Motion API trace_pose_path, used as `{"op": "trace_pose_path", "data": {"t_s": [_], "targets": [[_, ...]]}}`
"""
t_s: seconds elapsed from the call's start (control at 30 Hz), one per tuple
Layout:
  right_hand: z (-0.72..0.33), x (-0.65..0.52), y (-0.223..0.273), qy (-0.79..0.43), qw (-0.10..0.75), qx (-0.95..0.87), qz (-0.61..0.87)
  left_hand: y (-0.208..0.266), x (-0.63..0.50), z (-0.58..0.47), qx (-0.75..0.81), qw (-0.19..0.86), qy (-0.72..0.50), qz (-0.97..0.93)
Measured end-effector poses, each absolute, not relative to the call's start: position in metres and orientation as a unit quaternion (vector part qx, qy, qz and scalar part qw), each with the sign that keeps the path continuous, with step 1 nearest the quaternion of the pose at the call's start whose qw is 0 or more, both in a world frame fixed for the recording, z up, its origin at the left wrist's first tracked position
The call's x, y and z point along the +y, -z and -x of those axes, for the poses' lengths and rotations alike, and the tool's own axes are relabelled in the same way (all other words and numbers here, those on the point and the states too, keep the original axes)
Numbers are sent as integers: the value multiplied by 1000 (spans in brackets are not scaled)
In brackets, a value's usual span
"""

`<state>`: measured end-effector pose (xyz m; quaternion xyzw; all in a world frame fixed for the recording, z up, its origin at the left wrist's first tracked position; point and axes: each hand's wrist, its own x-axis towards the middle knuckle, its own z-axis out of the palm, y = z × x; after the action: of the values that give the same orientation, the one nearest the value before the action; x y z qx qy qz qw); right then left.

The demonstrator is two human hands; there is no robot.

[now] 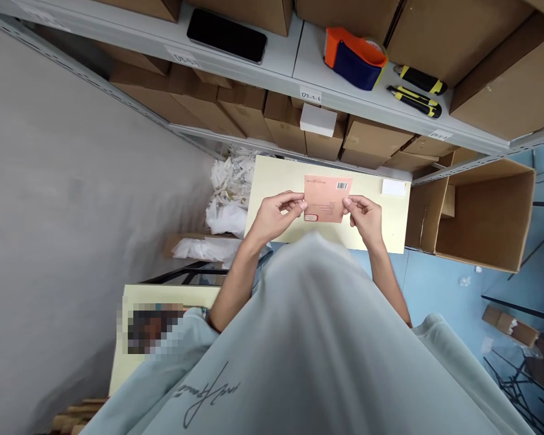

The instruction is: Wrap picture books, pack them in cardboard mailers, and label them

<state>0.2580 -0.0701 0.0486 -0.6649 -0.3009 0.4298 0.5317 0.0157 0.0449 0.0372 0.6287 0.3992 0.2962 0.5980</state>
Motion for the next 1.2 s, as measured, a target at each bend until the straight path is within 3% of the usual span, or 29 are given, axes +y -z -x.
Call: {"op": "trace_pose_path", "data": {"t_s": [0.3, 0.73, 0.97, 1.2], "targets": [[-254, -79, -58, -444, 527, -280, 668, -39, 41, -24, 394, 634, -306, -590], [-232, -78, -41, -380, 562, -338, 653, -15, 40, -6, 406, 520, -404, -633], [-217, -84, -54, -323, 571, -427, 622, -28, 41, 5, 307, 436, -449, -717], [-214, -81, -35, -364, 575, -349, 644, -22, 38, 9, 343, 459, -425, -701]]}}
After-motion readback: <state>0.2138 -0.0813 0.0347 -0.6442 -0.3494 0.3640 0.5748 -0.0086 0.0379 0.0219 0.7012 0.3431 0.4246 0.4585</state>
